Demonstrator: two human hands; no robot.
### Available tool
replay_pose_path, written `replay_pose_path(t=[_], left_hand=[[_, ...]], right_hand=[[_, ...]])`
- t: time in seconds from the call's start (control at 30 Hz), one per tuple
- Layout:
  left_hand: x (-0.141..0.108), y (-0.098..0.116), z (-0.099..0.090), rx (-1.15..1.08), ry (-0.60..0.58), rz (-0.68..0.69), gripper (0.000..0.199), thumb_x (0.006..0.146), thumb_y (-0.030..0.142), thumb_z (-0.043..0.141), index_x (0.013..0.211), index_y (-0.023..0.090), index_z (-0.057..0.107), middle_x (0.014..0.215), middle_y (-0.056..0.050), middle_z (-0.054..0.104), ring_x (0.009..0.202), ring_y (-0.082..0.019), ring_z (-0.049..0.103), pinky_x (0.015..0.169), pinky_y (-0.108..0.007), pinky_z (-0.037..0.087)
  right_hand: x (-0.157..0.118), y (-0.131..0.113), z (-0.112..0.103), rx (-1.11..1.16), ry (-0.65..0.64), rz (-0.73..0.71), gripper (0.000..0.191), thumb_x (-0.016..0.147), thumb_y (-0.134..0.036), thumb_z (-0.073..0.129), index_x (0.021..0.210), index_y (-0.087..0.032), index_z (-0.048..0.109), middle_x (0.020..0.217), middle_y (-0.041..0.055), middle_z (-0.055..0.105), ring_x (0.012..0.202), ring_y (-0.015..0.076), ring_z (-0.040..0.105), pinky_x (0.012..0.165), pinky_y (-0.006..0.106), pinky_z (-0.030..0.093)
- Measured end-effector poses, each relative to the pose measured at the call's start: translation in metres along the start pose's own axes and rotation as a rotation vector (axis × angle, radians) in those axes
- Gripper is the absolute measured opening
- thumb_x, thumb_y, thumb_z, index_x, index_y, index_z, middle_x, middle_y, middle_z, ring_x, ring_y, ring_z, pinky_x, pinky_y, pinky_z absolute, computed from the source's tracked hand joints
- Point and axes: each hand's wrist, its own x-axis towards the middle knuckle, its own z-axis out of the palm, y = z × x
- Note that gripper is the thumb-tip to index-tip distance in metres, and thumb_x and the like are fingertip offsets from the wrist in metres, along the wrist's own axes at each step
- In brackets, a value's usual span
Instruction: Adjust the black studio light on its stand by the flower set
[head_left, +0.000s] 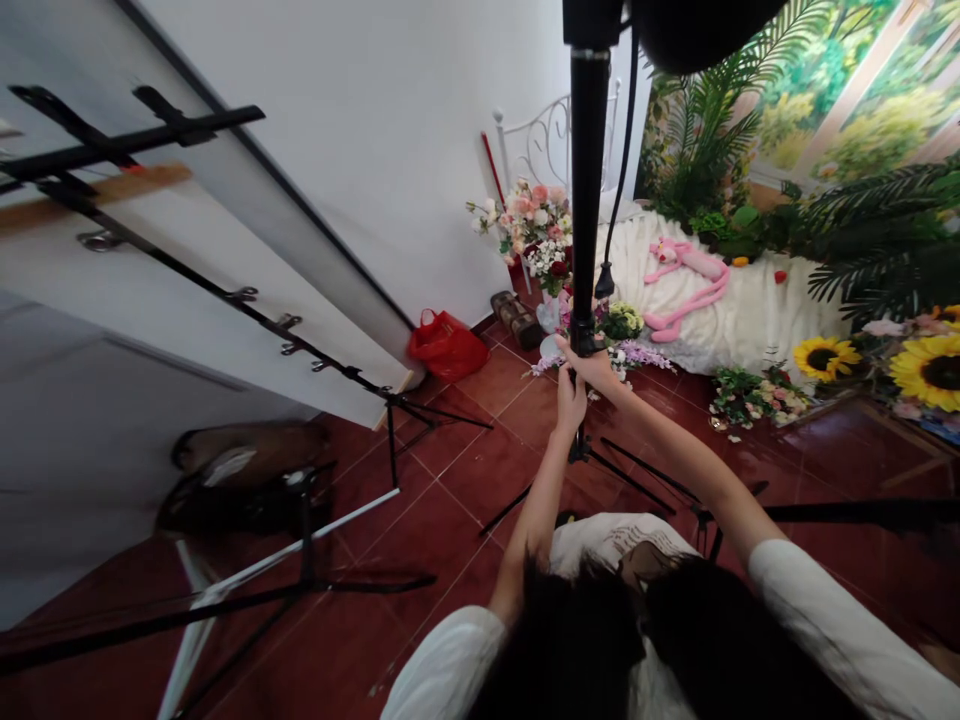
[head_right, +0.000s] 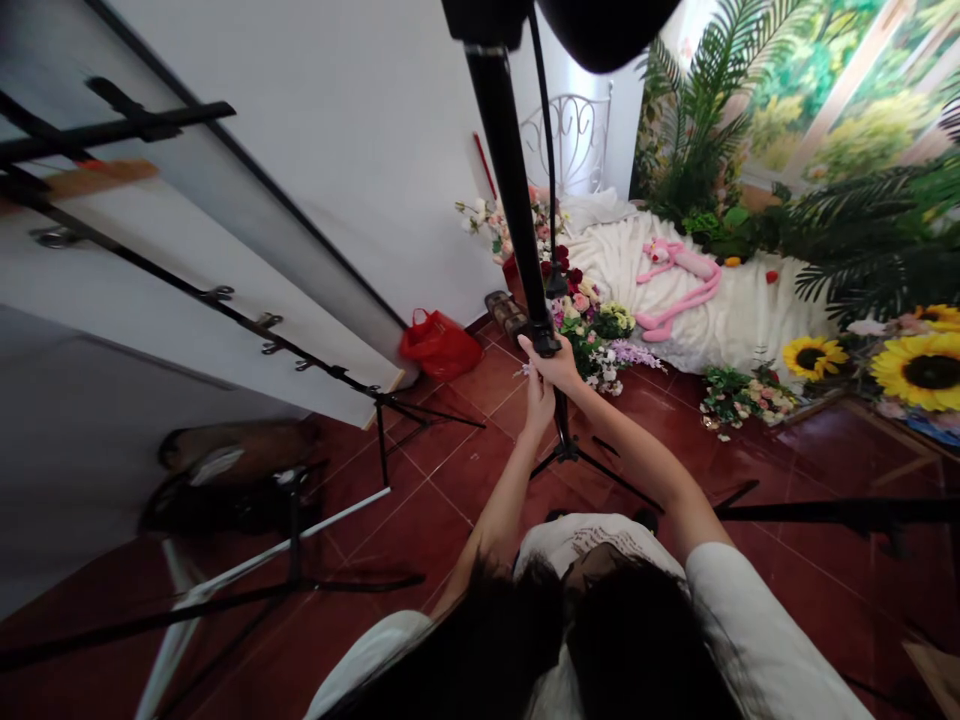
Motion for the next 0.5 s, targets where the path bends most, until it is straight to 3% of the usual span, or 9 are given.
replay_pose_path(t=[0.17,0.33,0.43,0.5], left_hand=[[0.014,0.011,0.001,0.024,0.009,0.122,0.06,0.091,0.065,0.039,0.124,0.017,0.054,0.121,-0.017,0.064,0.121,-0.024,0.059,0.103,-0.037,0.045],[0.033,0.022,0.013,-0.017,0.09,0.208,0.067,0.084,0.075,0.04,0.109,0.017,0.062,0.095,-0.013,0.069,0.103,-0.024,0.065,0.092,-0.035,0.05],[0.041,0.024,0.021,-0.036,0.174,0.199,0.068,0.08,0.08,0.04,0.091,0.017,0.063,0.069,-0.007,0.063,0.073,-0.02,0.064,0.069,-0.031,0.051],[0.042,0.024,0.025,-0.064,0.186,0.171,0.069,0.078,0.082,0.039,0.082,0.017,0.061,0.055,-0.001,0.054,0.052,-0.015,0.054,0.053,-0.027,0.043]], right_hand=[[0.014,-0.017,-0.003,0.03,0.026,-0.062,0.044,0.066,-0.061,0.073,0.066,-0.019,0.058,0.062,0.0002,0.058,0.062,0.0149,0.059,0.063,0.028,0.053],[0.016,-0.048,-0.003,-0.004,0.085,-0.121,0.043,0.073,-0.059,0.07,0.066,-0.019,0.059,0.06,-0.0004,0.056,0.062,0.0153,0.061,0.062,0.028,0.054],[0.018,-0.06,-0.007,-0.039,0.049,-0.162,0.044,0.075,-0.06,0.068,0.066,-0.018,0.059,0.06,-0.0011,0.055,0.063,0.0149,0.061,0.063,0.027,0.054],[0.019,-0.062,-0.016,-0.075,-0.04,-0.178,0.045,0.075,-0.061,0.068,0.067,-0.018,0.059,0.06,-0.0013,0.055,0.063,0.0146,0.06,0.063,0.027,0.054]])
